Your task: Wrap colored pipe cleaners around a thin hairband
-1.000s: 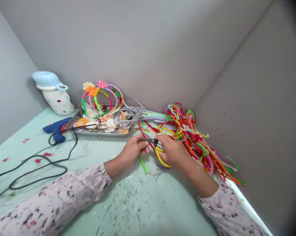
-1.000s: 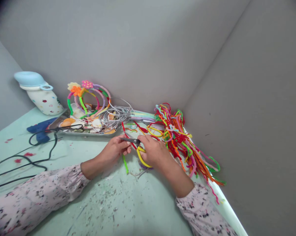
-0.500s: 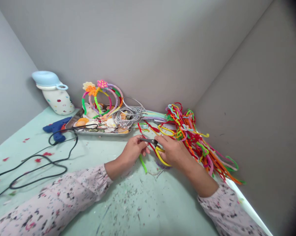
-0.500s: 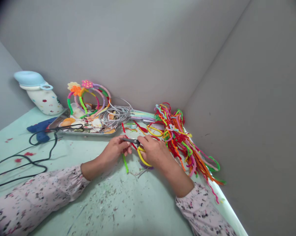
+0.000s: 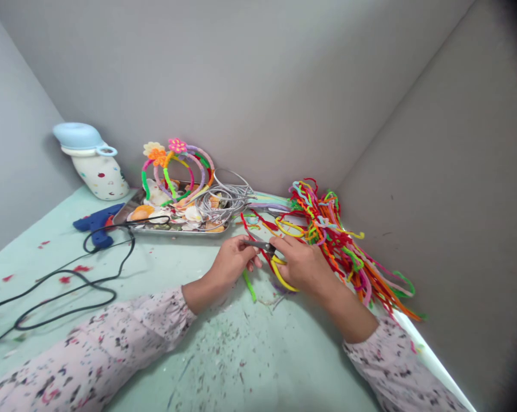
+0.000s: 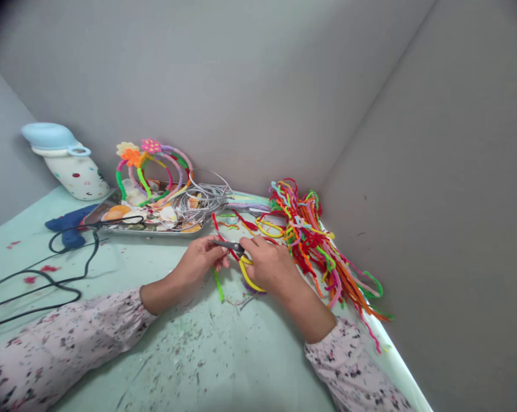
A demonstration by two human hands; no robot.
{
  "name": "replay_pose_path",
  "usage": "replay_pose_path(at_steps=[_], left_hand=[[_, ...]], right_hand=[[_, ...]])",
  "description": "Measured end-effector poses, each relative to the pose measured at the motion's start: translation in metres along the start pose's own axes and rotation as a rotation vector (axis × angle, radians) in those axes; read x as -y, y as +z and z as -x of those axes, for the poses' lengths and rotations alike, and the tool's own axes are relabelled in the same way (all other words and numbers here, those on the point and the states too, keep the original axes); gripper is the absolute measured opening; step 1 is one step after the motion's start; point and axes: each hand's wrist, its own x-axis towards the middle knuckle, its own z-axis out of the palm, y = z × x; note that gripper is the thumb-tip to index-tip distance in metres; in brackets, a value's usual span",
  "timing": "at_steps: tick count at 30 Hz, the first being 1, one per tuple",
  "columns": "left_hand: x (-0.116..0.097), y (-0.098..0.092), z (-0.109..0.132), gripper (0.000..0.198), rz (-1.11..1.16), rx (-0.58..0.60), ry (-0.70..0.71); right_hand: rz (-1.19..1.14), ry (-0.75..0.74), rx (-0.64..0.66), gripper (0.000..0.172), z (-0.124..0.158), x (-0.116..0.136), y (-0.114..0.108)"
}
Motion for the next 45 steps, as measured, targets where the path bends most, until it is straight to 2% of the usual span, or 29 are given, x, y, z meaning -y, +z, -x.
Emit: replay_pose_path(at_steps=[8,13,16,18,20,23,26,29,34,39,45], left_hand=[[-0.002,0.001,-0.001,0.009,-0.006,-0.018,-0.018],[-0.003,0.001,-0.001,0.006,-0.026,-0.076,-0.024],[-0.002,0.001,-0.002,0.008,0.006,-0.083,-0.039],[-0.001,0.001,-0.002,0.008,0.043,-0.062,-0.053],[-0.001,0.001,-0.002,0.007,0.076,-0.039,-0.059],[0.0,0.001,-0.002,0.006,0.113,-0.026,-0.051],[0.002,0.0,-0.002,0.006,0.146,-0.031,-0.041],[0.004,-0.001,-0.003,0.005,0.175,-0.027,-0.025],[0.002,0.0,-0.005,0.01,0.178,-0.017,-0.02],[-0.003,0.003,-0.001,0.006,0.129,0.011,-0.016],[0.0,0.004,0.0,0.007,0.093,0.024,0.021]], right_hand=[[0.0,0.0,0.023,0.036,-0.001,-0.001,0.001],[-0.13,-0.001,-0.018,0.029,-0.001,-0.005,0.007],[-0.244,0.069,-0.104,0.025,-0.004,-0.011,0.01],[-0.246,0.152,-0.145,0.031,-0.006,-0.015,0.01],[-0.221,0.217,-0.143,0.039,-0.008,-0.018,0.008],[-0.232,0.256,-0.105,0.041,-0.01,-0.02,0.007],[-0.273,0.231,-0.106,0.042,-0.01,-0.017,0.009],[-0.286,0.142,-0.125,0.038,-0.009,-0.013,0.011],[-0.223,0.035,-0.106,0.033,-0.005,-0.004,0.009],[-0.105,0.044,-0.071,0.034,-0.003,0.003,0.007],[-0.078,0.078,-0.075,0.038,-0.004,0.003,0.008]])
